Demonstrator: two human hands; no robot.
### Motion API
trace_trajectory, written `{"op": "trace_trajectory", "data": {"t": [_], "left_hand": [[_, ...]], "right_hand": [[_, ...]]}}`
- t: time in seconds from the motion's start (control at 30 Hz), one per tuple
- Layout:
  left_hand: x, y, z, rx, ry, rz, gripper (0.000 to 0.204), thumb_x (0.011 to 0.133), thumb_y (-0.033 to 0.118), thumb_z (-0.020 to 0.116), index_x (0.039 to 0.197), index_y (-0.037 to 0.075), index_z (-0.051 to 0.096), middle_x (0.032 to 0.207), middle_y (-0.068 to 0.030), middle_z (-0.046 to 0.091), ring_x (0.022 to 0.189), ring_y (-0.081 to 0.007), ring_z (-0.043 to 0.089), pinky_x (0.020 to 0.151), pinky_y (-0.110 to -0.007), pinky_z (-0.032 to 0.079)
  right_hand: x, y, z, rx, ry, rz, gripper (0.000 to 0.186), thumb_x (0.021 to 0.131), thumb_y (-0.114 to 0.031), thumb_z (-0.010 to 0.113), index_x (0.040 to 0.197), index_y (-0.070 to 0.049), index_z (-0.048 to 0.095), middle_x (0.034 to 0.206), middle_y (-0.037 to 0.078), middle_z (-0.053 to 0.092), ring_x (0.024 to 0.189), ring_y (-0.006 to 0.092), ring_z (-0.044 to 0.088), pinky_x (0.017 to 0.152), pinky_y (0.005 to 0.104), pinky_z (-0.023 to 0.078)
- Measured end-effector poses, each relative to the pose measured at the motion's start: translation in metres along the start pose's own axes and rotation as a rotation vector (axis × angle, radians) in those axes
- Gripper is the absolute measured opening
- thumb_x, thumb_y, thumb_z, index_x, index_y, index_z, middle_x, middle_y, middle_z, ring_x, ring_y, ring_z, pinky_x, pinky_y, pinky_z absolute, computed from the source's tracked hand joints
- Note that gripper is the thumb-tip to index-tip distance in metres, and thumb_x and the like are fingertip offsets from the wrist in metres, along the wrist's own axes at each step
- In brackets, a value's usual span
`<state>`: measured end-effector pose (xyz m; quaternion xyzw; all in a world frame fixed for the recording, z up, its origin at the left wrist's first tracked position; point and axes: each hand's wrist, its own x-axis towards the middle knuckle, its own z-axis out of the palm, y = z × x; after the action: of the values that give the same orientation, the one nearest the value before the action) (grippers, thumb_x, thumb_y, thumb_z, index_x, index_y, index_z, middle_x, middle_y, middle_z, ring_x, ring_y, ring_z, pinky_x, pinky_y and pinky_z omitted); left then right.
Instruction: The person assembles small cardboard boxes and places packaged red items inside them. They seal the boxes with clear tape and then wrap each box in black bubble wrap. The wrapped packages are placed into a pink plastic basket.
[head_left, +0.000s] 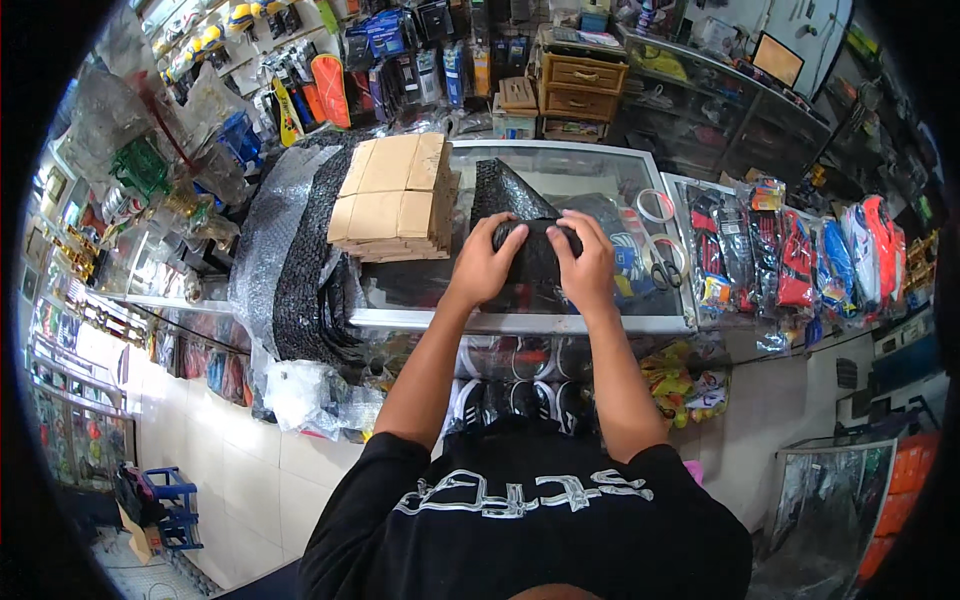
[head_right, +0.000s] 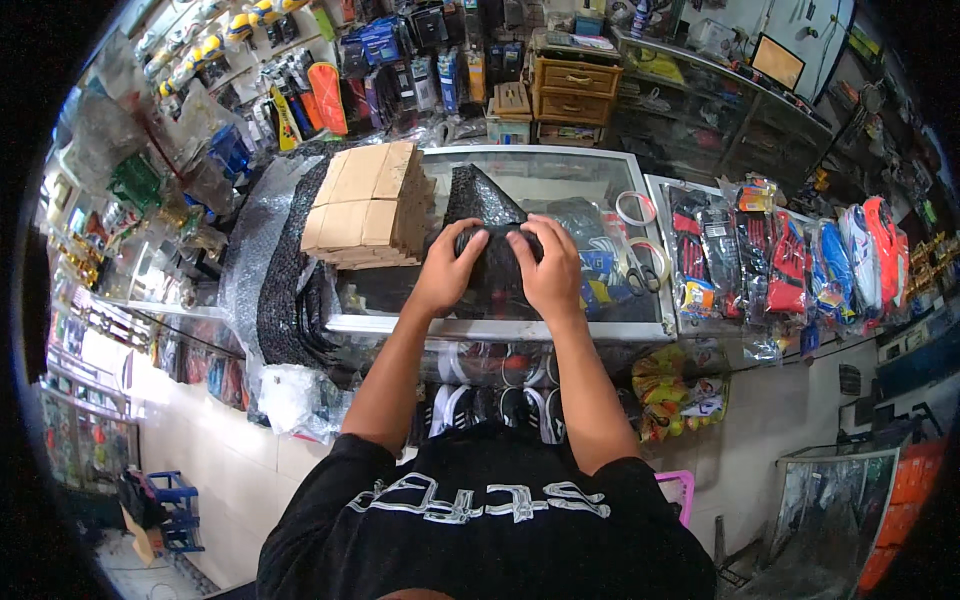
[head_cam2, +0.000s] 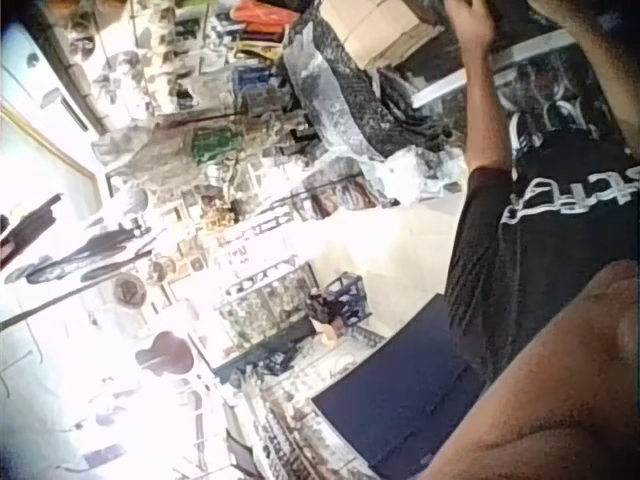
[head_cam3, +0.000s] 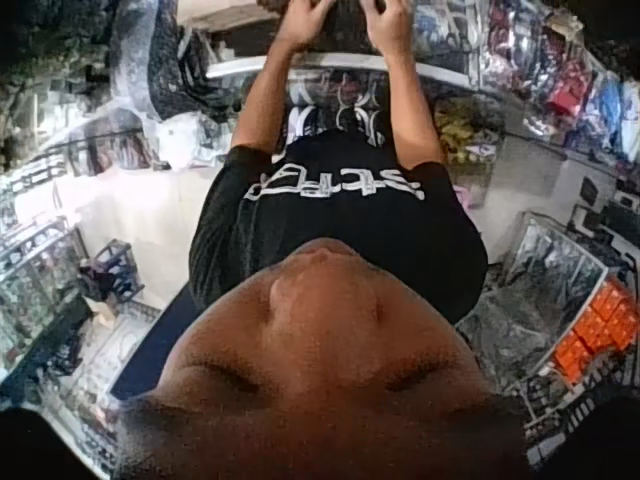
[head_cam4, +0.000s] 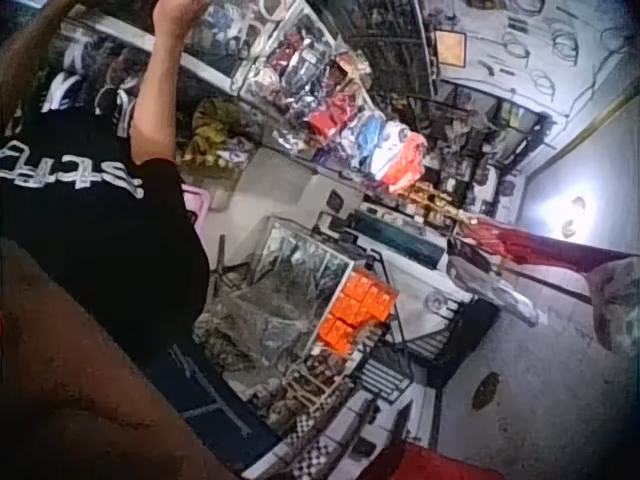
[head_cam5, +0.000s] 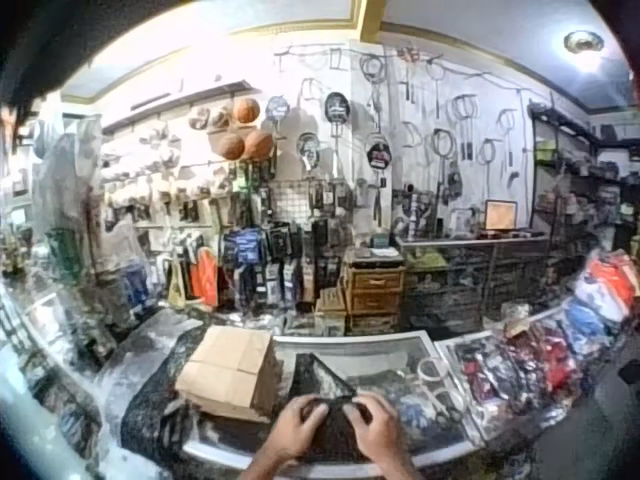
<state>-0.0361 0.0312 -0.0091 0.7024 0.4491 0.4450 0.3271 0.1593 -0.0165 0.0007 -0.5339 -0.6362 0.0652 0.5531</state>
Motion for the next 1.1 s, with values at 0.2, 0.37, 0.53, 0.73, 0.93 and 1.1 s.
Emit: {"op": "trace_trajectory", "data": {"t": [0.2, 0.37, 0.53, 0.73, 0.93, 1.1], "left_hand": [[0.025, -0.002, 0.012, -0.062, 0.034, -0.259, 0.065, 0.105, 0.056, 0.065, 0.129, -0.003, 0.075, 0.121, -0.0331, 0.075, 0.119, -0.044, 0.073, 0.105, -0.047, 0.054], [0.015, 0.012, 0.005, -0.05, -0.027, -0.31, 0.072, 0.105, 0.057, 0.065, 0.137, -0.007, 0.07, 0.125, -0.0343, 0.075, 0.123, -0.0443, 0.072, 0.107, -0.046, 0.053], [-0.009, -0.016, -0.003, -0.125, -0.16, -0.44, 0.086, 0.102, 0.056, 0.07, 0.147, -0.015, 0.059, 0.137, -0.0349, 0.07, 0.13, -0.0404, 0.069, 0.113, -0.043, 0.05], [-0.012, -0.006, -0.004, -0.265, -0.19, -0.459, 0.079, 0.101, 0.051, 0.074, 0.144, -0.014, 0.062, 0.129, -0.025, 0.075, 0.117, -0.0291, 0.072, 0.104, -0.038, 0.053], [-0.016, 0.012, -0.004, -0.385, -0.22, -0.404, 0.048, 0.106, 0.038, 0.071, 0.128, -0.005, 0.07, 0.106, -0.0095, 0.076, 0.095, -0.0149, 0.068, 0.087, -0.032, 0.054], [-0.035, -0.012, 0.002, -0.426, -0.136, -0.173, 0.037, 0.108, 0.031, 0.068, 0.125, -0.002, 0.069, 0.114, -0.0091, 0.073, 0.108, -0.0159, 0.064, 0.1, -0.032, 0.05]], "right_hand": [[-0.004, 0.003, 0.002, -0.069, -0.05, -0.03, 0.061, 0.097, -0.034, 0.082, 0.146, -0.006, 0.061, 0.146, 0.022, 0.058, 0.134, 0.0442, 0.061, 0.11, 0.049, 0.052], [-0.009, -0.017, -0.024, -0.082, -0.24, 0.115, 0.082, 0.09, -0.04, 0.088, 0.159, -0.009, 0.053, 0.15, 0.024, 0.054, 0.139, 0.0422, 0.057, 0.116, 0.0486, 0.048], [-0.025, -0.028, -0.039, -0.094, -0.292, 0.196, 0.073, 0.091, -0.043, 0.087, 0.149, -0.006, 0.061, 0.136, 0.022, 0.064, 0.125, 0.0413, 0.065, 0.108, 0.0476, 0.052], [-0.024, -0.028, -0.043, -0.076, -0.322, 0.172, 0.069, 0.09, -0.046, 0.087, 0.141, -0.006, 0.065, 0.128, 0.02, 0.067, 0.119, 0.0419, 0.067, 0.105, 0.0484, 0.053], [0.007, 0.0, -0.055, 0.03, -0.497, 0.149, 0.05, 0.096, -0.038, 0.083, 0.13, -0.004, 0.074, 0.134, 0.019, 0.071, 0.126, 0.0355, 0.068, 0.111, 0.0431, 0.05], [0.045, 0.017, -0.043, 0.15, -0.768, 0.09, 0.035, 0.109, -0.03, 0.068, 0.128, -0.001, 0.077, 0.15, 0.02, 0.066, 0.143, 0.0301, 0.06, 0.121, 0.04, 0.043]]}}
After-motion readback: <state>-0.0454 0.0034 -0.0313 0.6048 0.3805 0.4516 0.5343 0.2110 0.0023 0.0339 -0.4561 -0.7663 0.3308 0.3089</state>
